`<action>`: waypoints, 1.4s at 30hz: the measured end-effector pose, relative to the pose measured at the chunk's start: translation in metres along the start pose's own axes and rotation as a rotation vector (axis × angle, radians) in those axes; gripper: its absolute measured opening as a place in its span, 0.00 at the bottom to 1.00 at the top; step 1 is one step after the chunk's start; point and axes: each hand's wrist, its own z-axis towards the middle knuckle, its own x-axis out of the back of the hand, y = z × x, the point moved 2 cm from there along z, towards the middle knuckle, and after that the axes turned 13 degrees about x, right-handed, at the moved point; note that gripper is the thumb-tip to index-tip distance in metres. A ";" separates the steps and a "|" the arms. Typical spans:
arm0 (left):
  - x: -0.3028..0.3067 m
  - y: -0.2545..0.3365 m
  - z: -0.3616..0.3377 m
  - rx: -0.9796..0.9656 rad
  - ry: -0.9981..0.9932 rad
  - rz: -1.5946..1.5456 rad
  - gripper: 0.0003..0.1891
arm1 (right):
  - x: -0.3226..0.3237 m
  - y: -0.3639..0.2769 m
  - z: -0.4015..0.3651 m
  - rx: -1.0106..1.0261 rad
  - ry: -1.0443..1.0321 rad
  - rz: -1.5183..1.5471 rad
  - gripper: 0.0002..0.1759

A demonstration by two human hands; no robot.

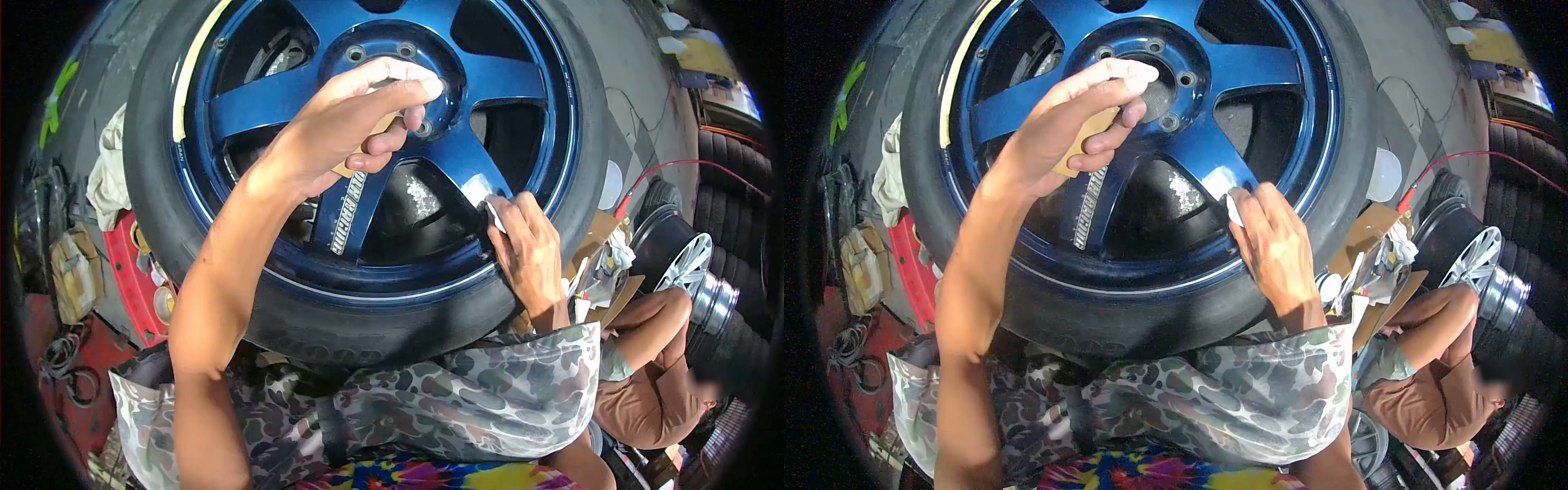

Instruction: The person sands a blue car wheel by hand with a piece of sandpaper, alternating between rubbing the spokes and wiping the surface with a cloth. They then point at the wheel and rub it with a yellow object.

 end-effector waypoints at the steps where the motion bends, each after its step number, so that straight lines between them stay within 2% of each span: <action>1: 0.000 0.000 0.000 0.011 -0.011 -0.007 0.19 | 0.000 0.000 0.001 -0.002 0.001 -0.001 0.26; 7: 0.001 0.000 0.000 -0.021 -0.024 0.011 0.18 | -0.005 0.001 -0.003 -0.023 0.019 0.023 0.24; 42: -0.004 0.001 -0.001 -0.020 -0.030 0.053 0.16 | -0.004 0.009 -0.004 -0.015 0.053 0.033 0.29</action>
